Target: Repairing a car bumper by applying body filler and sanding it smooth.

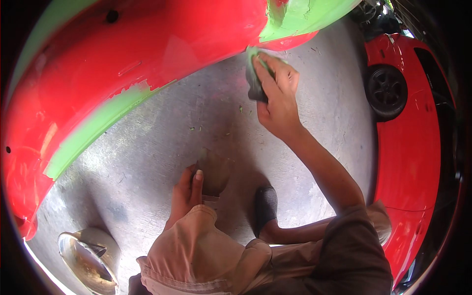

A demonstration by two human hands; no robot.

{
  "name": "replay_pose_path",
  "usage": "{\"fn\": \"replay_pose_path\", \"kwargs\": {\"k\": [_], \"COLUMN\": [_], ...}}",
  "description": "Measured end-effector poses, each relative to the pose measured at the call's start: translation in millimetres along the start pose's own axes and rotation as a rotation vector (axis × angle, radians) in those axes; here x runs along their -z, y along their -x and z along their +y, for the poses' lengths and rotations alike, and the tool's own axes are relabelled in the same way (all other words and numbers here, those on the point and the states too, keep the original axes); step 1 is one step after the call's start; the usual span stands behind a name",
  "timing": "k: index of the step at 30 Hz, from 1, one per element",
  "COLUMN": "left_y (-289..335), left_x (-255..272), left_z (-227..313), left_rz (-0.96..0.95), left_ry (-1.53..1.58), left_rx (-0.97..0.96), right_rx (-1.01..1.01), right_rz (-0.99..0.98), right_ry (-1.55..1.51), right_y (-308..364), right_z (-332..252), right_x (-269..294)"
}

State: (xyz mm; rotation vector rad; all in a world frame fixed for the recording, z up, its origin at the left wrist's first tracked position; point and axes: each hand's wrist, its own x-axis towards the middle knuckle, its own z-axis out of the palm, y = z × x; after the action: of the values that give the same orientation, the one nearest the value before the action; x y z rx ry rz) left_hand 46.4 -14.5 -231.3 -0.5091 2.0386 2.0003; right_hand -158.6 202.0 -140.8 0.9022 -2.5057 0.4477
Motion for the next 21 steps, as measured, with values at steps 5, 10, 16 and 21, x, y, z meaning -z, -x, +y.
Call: {"fn": "replay_pose_path", "kwargs": {"k": [5,10,16,21], "left_y": [-4,-14,-10,-4], "left_x": [14,24,31,34], "left_z": [20,40,54,54], "left_rz": [0.031,-0.034,0.01,0.061], "left_ry": [0.393,0.657,0.591,0.67], "left_rx": [-0.029,-0.05,-0.142,-0.267], "right_rx": [0.164,0.289,0.16,0.165], "right_rz": [0.029,-0.25,-0.284,-0.196], "right_ry": [-0.346,-0.566,-0.517,-0.134], "right_y": [22,20,20,8], "right_z": [-33,-71,-66,-42], "right_x": [1,29,36,45]}}
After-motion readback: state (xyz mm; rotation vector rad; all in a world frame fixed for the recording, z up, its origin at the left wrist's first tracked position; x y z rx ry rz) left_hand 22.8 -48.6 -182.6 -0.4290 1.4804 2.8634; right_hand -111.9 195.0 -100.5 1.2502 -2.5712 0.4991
